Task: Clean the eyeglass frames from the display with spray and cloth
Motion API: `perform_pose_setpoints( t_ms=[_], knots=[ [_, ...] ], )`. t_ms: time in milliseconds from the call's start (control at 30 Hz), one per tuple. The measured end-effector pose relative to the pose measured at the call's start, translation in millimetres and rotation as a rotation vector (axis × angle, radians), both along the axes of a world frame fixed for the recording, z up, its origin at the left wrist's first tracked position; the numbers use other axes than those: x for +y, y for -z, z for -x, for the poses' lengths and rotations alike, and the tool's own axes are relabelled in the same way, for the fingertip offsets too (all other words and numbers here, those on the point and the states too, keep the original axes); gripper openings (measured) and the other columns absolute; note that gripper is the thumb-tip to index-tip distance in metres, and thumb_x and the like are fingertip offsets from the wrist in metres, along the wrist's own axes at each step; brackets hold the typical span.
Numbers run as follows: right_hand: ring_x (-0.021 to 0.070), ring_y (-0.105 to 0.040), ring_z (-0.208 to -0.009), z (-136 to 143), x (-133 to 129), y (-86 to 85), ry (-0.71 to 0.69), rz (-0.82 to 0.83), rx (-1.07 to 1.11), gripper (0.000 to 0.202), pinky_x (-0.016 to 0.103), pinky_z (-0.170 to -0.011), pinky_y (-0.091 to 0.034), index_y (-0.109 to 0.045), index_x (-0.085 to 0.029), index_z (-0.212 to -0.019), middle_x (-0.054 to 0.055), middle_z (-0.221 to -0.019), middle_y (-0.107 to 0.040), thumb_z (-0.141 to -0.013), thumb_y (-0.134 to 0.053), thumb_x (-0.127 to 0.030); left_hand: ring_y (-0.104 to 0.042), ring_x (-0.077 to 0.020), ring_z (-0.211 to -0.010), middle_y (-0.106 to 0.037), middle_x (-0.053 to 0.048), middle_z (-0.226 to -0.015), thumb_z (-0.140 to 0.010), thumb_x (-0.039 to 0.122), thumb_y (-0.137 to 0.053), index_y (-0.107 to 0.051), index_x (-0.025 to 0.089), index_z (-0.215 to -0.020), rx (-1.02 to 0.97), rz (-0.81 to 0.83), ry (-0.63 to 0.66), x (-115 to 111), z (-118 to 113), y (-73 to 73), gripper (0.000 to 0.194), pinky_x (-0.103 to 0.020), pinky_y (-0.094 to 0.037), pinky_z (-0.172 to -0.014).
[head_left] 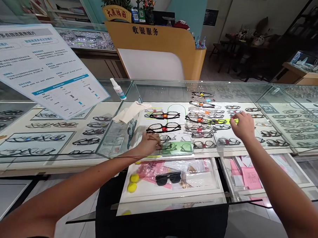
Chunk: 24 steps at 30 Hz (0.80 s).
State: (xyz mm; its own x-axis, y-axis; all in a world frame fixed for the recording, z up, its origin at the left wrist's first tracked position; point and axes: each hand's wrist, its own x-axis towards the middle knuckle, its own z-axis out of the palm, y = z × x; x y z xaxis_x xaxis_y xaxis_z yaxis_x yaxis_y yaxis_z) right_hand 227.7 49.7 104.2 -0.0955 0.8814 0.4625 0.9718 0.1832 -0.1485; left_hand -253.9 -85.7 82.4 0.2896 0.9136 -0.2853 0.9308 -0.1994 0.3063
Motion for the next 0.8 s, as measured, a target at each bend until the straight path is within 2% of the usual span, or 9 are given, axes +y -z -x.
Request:
perform_pose_setpoints(
  t_ms=[67,133,267,433,533,667,733,800],
  knots=[
    [0.0407,-0.061,-0.110,1,0,-0.5,0.006,0.006,-0.007,0.026,0.054,-0.095,-0.046,-0.075,-0.020,-0.096,0.021,-0.114,-0.076,-0.102,-0.054,-0.034,-0.061,-0.0388,-0.138,-0.077,-0.010,-0.129,-0.094,0.032,-0.085,-0.080,0.020,-0.105,0.024,0.088,0.010,-21,-8,-4.4,0.018,-0.060,-0.045,-0.118],
    [0.0403,-0.061,-0.109,2,-1,-1.1,0.010,0.006,-0.008,0.025,0.053,-0.093,-0.045,-0.074,-0.021,-0.096,0.020,-0.114,-0.076,-0.102,-0.054,-0.034,-0.060,-0.0395,-0.136,-0.078,-0.009,-0.126,-0.086,0.030,-0.087,-0.079,0.022,-0.096,0.015,0.174,0.043,-42,-17,-10.6,0.015,-0.055,-0.040,-0.114],
    [0.0394,-0.059,-0.105,3,-2,-1.8,-0.001,-0.008,0.011,0.022,0.052,-0.089,-0.042,-0.072,-0.022,-0.093,0.019,-0.110,-0.076,-0.101,-0.055,-0.032,-0.057,-0.0356,-0.137,-0.075,-0.007,-0.130,-0.093,0.036,-0.082,-0.075,0.024,-0.101,-0.058,0.314,0.124,-74,-35,-27.1,0.017,-0.048,-0.037,-0.114],
    [0.0390,-0.059,-0.105,4,-2,-1.5,0.004,-0.002,0.008,0.022,0.052,-0.090,-0.043,-0.072,-0.022,-0.093,0.019,-0.109,-0.074,-0.102,-0.054,-0.031,-0.054,-0.0362,-0.140,-0.073,-0.005,-0.128,-0.096,0.040,-0.084,-0.073,0.026,-0.100,-0.122,0.443,0.252,-90,-53,-58.6,0.018,-0.047,-0.035,-0.115],
    [0.0385,-0.059,-0.104,4,-1,-1.3,0.014,0.007,0.004,0.021,0.052,-0.091,-0.044,-0.073,-0.022,-0.094,0.019,-0.109,-0.074,-0.103,-0.055,-0.030,-0.055,-0.0340,-0.135,-0.073,-0.003,-0.125,-0.097,0.036,-0.085,-0.073,0.026,-0.097,-0.153,0.466,0.298,-96,-59,-92.6,0.016,-0.045,-0.035,-0.113],
    [0.0376,-0.059,-0.102,4,-1,-1.1,-0.009,0.003,0.018,0.021,0.050,-0.090,-0.044,-0.073,-0.021,-0.095,0.019,-0.107,-0.073,-0.102,-0.055,-0.030,-0.056,-0.0317,-0.129,-0.075,-0.003,-0.124,-0.098,0.034,-0.083,-0.074,0.026,-0.094,-0.193,0.380,0.383,-94,-60,-159.9,0.013,-0.041,-0.037,-0.107],
    [0.0371,-0.059,-0.101,3,0,-0.9,-0.022,0.008,0.027,0.021,0.049,-0.090,-0.044,-0.073,-0.020,-0.095,0.020,-0.106,-0.073,-0.101,-0.054,-0.029,-0.055,-0.0317,-0.127,-0.076,-0.004,-0.126,-0.103,0.038,-0.076,-0.077,0.026,-0.096,-0.147,0.303,0.401,-81,-55,-193.3,0.014,-0.040,-0.037,-0.104],
    [0.0370,-0.058,-0.101,2,0,-0.7,-0.026,0.015,0.034,0.021,0.048,-0.091,-0.043,-0.072,-0.019,-0.096,0.020,-0.108,-0.073,-0.101,-0.054,-0.028,-0.054,-0.0324,-0.130,-0.076,-0.005,-0.131,-0.102,0.042,-0.075,-0.081,0.027,-0.097,-0.074,0.175,0.414,-56,-46,-217.3,0.017,-0.042,-0.035,-0.108]
  ],
)
